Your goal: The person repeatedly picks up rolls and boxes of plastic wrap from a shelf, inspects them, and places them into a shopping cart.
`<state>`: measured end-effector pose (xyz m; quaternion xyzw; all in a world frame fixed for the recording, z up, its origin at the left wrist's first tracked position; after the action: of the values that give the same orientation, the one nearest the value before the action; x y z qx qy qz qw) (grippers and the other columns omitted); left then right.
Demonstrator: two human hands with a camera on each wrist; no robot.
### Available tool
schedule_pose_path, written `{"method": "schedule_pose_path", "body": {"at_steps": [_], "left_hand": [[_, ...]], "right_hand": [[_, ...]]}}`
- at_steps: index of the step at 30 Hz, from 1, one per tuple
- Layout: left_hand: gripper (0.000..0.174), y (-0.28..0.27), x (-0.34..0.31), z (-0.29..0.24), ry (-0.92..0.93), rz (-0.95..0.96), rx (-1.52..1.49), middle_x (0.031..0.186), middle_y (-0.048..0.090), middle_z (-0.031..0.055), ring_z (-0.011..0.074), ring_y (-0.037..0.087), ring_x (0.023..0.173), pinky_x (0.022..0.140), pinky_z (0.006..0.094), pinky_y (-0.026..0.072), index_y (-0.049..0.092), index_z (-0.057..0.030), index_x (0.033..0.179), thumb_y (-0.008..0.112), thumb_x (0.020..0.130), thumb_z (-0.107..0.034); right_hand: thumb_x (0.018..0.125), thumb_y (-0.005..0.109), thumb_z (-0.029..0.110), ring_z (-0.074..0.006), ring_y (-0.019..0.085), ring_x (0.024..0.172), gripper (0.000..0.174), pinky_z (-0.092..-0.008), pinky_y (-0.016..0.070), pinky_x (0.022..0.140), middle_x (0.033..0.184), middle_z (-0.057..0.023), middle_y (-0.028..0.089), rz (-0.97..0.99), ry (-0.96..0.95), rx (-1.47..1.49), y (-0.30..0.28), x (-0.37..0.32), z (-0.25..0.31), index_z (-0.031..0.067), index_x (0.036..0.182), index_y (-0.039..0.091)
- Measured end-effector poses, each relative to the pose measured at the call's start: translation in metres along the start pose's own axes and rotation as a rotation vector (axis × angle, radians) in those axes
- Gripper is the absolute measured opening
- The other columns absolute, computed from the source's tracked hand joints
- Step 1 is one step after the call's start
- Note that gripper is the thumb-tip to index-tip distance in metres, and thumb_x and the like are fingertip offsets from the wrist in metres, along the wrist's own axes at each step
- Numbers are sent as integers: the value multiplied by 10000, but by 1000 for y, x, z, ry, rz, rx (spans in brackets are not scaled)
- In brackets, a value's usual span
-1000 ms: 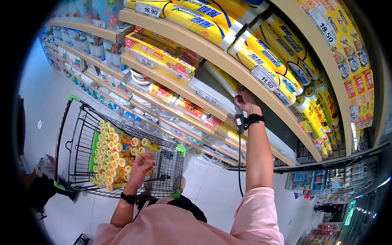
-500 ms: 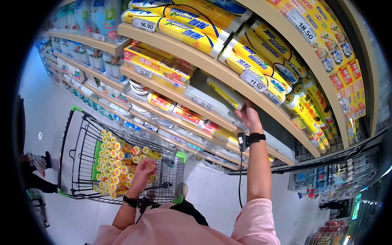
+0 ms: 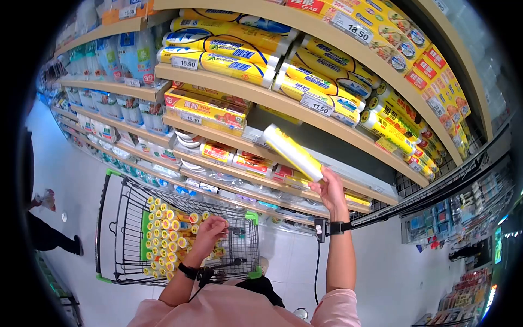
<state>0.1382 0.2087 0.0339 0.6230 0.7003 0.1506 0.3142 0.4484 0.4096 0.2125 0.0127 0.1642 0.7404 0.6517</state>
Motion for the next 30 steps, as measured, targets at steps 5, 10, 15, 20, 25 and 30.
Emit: {"method": "schedule_pose_path", "body": {"at_steps": [5, 10, 15, 20, 25, 30], "left_hand": [[322, 32, 8, -30, 74, 74, -6, 1113, 616, 114, 195, 657, 890, 745, 306, 558, 503, -57, 1275, 578, 978, -158], [463, 71, 14, -60, 134, 177, -78, 1213, 572, 158, 263, 662, 994, 823, 355, 583, 349, -113, 1442, 512, 1016, -193], [355, 93, 5, -69, 180, 148, 69, 1223, 563, 132, 280, 638, 1070, 873, 424, 588, 398, -96, 1349, 490, 1006, -105], [313, 114, -5, -62, 243, 185, 144, 1101, 640, 139, 282, 681, 975, 799, 408, 611, 417, -74, 1299, 499, 1014, -175], [298, 148, -23, -49, 144, 126, 197, 1089, 651, 167, 282, 708, 881, 729, 392, 621, 450, -58, 1183, 460, 1033, -315], [281, 171, -34, -28, 137, 140, 161, 1051, 661, 186, 274, 712, 856, 655, 364, 625, 450, -52, 1091, 459, 1031, -327]], "right_hand": [[961, 588, 153, -261, 703, 777, 402, -290, 608, 669, 1100, -191, 643, 92, -65, 66, 11, -55, -33, -16, 1312, 491], [927, 599, 19, -248, 655, 1018, 432, -362, 603, 807, 1290, -144, 553, 161, -74, 54, 29, -102, -63, 24, 1342, 483], [907, 600, -29, -244, 633, 1063, 540, -389, 584, 862, 1360, -141, 468, 187, -165, 66, 29, -129, -66, 31, 1411, 416], [934, 606, 44, -215, 645, 991, 571, -348, 568, 851, 1326, -147, 499, 164, -113, 123, 6, -143, -68, 56, 1452, 365], [978, 577, 134, -152, 636, 810, 423, -270, 519, 662, 1131, -118, 617, 122, -119, 89, -27, -159, -66, 58, 1373, 447], [984, 578, 193, -149, 607, 710, 363, -286, 498, 621, 1033, -106, 638, 146, -107, -10, -63, -182, -67, 76, 1313, 478]]}}
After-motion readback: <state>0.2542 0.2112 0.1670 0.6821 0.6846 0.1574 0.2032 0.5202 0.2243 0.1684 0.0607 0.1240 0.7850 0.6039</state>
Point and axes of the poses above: each hand's wrist, its own x-axis towards the middle knuckle, its own y-axis out of the palm, z = x × y, the point moved 7 cm from there along x, towards the middle knuckle
